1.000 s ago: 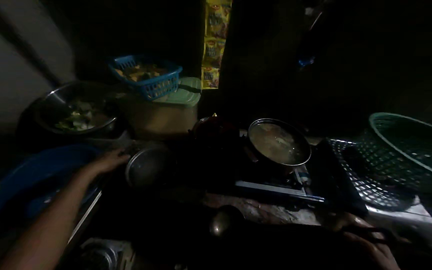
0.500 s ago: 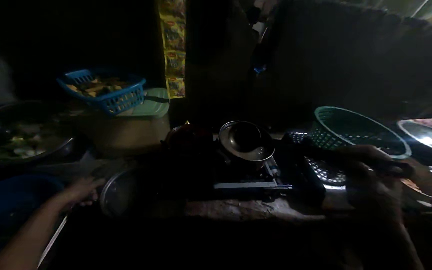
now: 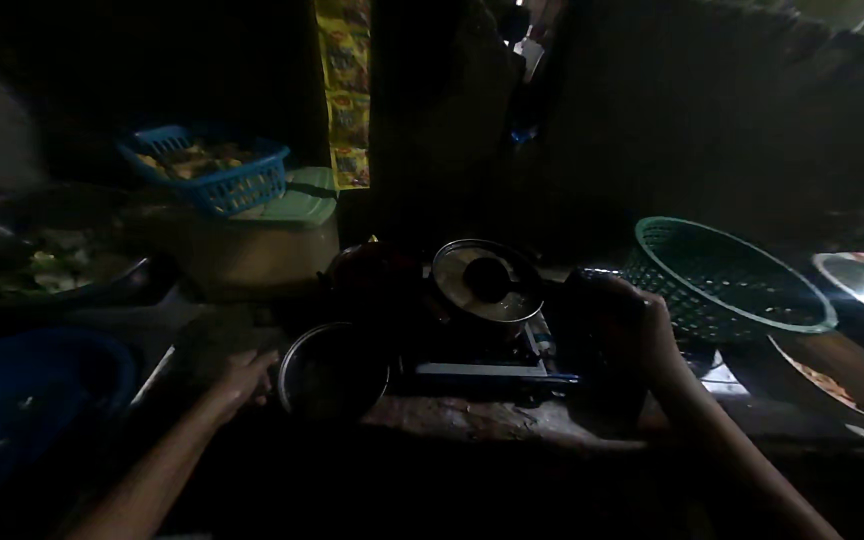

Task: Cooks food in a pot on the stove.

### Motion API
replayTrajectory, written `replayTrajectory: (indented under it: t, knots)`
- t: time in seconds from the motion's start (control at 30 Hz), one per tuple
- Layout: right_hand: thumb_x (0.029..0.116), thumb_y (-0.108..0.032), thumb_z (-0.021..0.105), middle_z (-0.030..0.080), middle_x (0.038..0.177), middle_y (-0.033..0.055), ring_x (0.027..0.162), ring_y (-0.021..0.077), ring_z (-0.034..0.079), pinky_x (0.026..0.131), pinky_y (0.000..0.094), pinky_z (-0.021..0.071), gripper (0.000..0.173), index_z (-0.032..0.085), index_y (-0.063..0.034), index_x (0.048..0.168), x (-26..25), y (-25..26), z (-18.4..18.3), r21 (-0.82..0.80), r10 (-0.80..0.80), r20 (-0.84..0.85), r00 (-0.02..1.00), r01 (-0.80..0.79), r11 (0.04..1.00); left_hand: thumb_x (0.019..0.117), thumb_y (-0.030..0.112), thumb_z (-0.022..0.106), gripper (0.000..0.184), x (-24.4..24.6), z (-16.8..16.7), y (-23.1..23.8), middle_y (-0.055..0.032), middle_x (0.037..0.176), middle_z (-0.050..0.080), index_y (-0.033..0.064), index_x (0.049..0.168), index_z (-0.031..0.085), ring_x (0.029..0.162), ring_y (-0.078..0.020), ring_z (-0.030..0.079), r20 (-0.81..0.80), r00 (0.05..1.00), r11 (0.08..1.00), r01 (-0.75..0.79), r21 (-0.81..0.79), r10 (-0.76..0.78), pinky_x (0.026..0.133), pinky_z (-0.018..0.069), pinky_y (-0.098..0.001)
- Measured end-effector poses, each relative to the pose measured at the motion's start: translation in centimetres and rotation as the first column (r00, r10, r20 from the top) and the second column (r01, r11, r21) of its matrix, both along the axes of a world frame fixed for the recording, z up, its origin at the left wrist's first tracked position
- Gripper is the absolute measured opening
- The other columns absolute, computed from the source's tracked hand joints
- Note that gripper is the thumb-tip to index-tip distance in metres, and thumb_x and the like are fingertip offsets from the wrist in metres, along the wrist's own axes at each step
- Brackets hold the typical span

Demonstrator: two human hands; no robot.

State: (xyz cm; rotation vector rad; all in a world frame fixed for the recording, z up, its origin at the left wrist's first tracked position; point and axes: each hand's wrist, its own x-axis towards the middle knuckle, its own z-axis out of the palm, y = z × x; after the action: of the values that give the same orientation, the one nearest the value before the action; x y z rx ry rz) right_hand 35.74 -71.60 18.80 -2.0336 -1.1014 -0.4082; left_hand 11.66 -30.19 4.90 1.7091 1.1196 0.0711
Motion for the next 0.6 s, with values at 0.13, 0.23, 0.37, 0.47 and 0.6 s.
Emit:
replayTrajectory:
  t: [0.13,0.23,0.37,0.47,0.6]
  knots:
    - [0.0939,-0.016,0.060,0.069,0.088,-0.0064,0.077,-0.0053,0.063,0.071,0.0172,0.0554,0.016,0.070,-0.0059,0.103,2.0,-0.1,0.0,0.076,-0.025,-0.178,0.984,0.039,0.996,0.1107,0.031,0.046,0.036,1.0,-0.3,-1.0,-0.0053,0.077,0.052,-0.0004,0.123,0.057,0.059,-0.0120,0.054,0.014,0.999,0.998,-0.029,-0.053,0.030,0.054,0.0488,-0.0260]
    - [0.0957,-0.009,0.056,0.067,0.088,-0.0065,0.076,-0.0026,0.064,0.069,0.0183,0.0564,0.012,0.066,-0.0049,0.102,3.6,-0.4,-0.5,0.221,0.036,-0.350,0.936,0.045,0.974,0.1107,0.032,0.046,0.037,1.4,-0.5,-1.5,-0.0055,0.078,0.052,-0.0012,0.123,0.058,0.059,-0.0117,0.053,0.026,0.998,0.996,-0.048,-0.071,0.050,0.055,0.0486,-0.0255]
    - [0.1030,-0.009,0.048,0.068,0.085,-0.0060,0.071,0.0031,0.066,0.065,0.0235,0.0592,0.014,0.061,-0.0086,0.105,4.4,-0.9,-0.5,0.353,0.090,-0.525,0.847,0.120,0.928,0.1105,0.036,0.046,0.041,1.8,-0.8,-2.0,-0.0060,0.079,0.056,-0.0003,0.126,0.057,0.059,-0.0106,0.054,0.004,0.998,0.996,-0.057,-0.071,0.058,0.055,0.0477,-0.0245]
    - [0.1029,-0.015,0.048,0.069,0.084,-0.0066,0.071,0.0039,0.066,0.064,0.0243,0.0588,0.016,0.063,-0.0108,0.103,5.9,-1.9,-0.8,0.370,0.102,-0.536,0.838,0.124,0.921,0.1109,0.037,0.043,0.043,1.5,-1.3,-2.0,-0.0084,0.085,0.057,-0.0016,0.124,0.057,0.063,-0.0122,0.056,0.025,0.995,0.991,-0.095,-0.091,0.097,0.058,0.0498,-0.0262]
    - [0.1043,-0.017,0.047,0.068,0.081,-0.0060,0.066,0.0045,0.066,0.061,0.0243,0.0595,0.017,0.062,-0.0094,0.103,6.6,-2.2,-0.1,0.359,0.102,-0.528,0.843,0.113,0.926,0.1117,0.037,0.041,0.045,0.3,-1.6,-2.0,-0.0099,0.088,0.060,-0.0030,0.124,0.056,0.063,-0.0121,0.060,0.069,0.988,0.986,-0.131,-0.105,0.138,0.058,0.0532,-0.0263]
